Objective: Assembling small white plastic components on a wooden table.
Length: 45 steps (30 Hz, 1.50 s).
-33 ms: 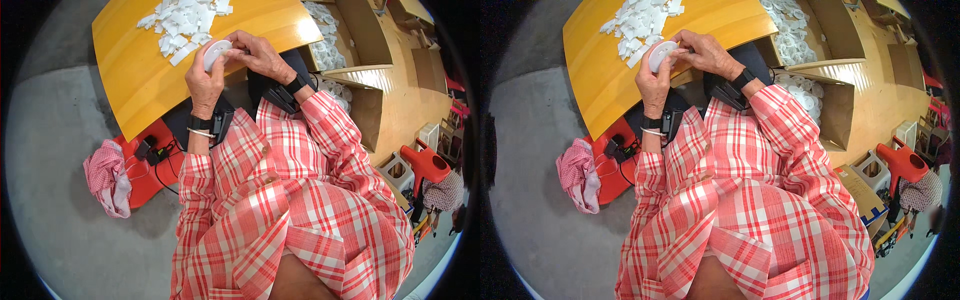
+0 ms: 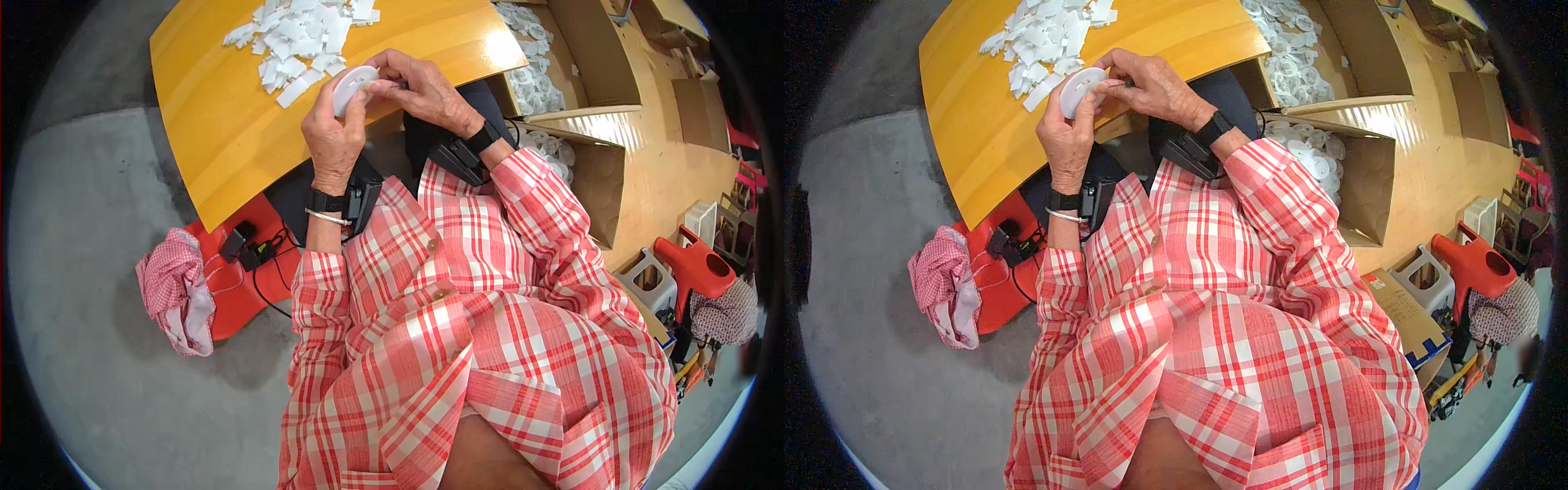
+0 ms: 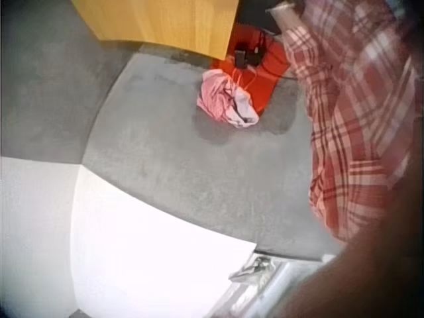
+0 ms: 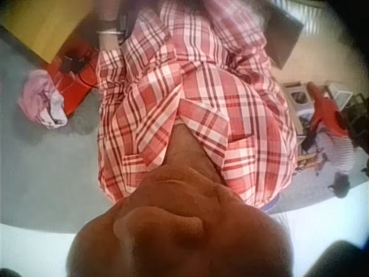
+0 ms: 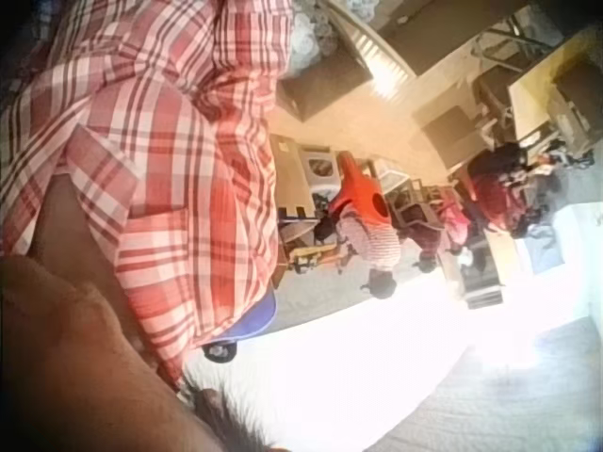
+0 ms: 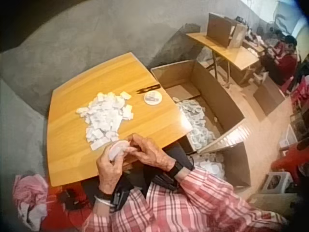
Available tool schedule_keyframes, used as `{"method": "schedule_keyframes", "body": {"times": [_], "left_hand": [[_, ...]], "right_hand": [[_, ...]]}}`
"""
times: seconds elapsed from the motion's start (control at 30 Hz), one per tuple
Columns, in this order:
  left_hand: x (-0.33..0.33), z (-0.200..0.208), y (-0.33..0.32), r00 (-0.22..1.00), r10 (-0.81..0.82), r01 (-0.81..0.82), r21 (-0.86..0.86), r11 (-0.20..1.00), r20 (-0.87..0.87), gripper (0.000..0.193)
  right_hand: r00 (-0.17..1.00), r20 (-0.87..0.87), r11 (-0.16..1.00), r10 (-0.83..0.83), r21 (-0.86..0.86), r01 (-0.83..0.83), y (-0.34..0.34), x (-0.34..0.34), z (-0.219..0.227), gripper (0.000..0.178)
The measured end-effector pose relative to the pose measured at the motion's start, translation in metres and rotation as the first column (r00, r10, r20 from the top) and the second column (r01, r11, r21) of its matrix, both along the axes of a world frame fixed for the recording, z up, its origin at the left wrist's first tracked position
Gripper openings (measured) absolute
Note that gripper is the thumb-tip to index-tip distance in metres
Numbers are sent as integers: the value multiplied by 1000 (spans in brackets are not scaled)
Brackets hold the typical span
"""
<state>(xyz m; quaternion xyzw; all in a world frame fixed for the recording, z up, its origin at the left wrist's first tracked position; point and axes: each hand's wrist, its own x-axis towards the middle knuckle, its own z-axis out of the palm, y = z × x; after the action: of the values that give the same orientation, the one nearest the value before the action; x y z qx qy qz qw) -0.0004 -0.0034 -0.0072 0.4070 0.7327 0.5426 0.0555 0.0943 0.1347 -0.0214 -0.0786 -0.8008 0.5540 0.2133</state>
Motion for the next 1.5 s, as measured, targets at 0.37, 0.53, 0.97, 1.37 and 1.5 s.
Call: {"method": "schedule_keyframes", "body": {"times": [0.37,0.53,0.97,1.37,1.5], "left_hand": [[5,0,-2,980,108,-121,72,990,167,20],[3,-11,1,978,189,-200,133,971,88,19],[-4,-22,0,960,277,-268,152,951,-39,21],[-6,-18,-1,960,268,-259,101,960,-81,19],[-8,-16,-2,961,267,-261,78,962,-68,19]], "right_hand": [[995,101,999,-16,-31,19,0,4,15,39],[996,19,993,-85,-79,86,-3,8,10,37],[978,25,796,-206,585,153,-37,1,18,15],[982,-2,734,-190,664,144,-37,-6,16,16],[979,15,734,-202,664,141,-38,-8,15,16]]}}
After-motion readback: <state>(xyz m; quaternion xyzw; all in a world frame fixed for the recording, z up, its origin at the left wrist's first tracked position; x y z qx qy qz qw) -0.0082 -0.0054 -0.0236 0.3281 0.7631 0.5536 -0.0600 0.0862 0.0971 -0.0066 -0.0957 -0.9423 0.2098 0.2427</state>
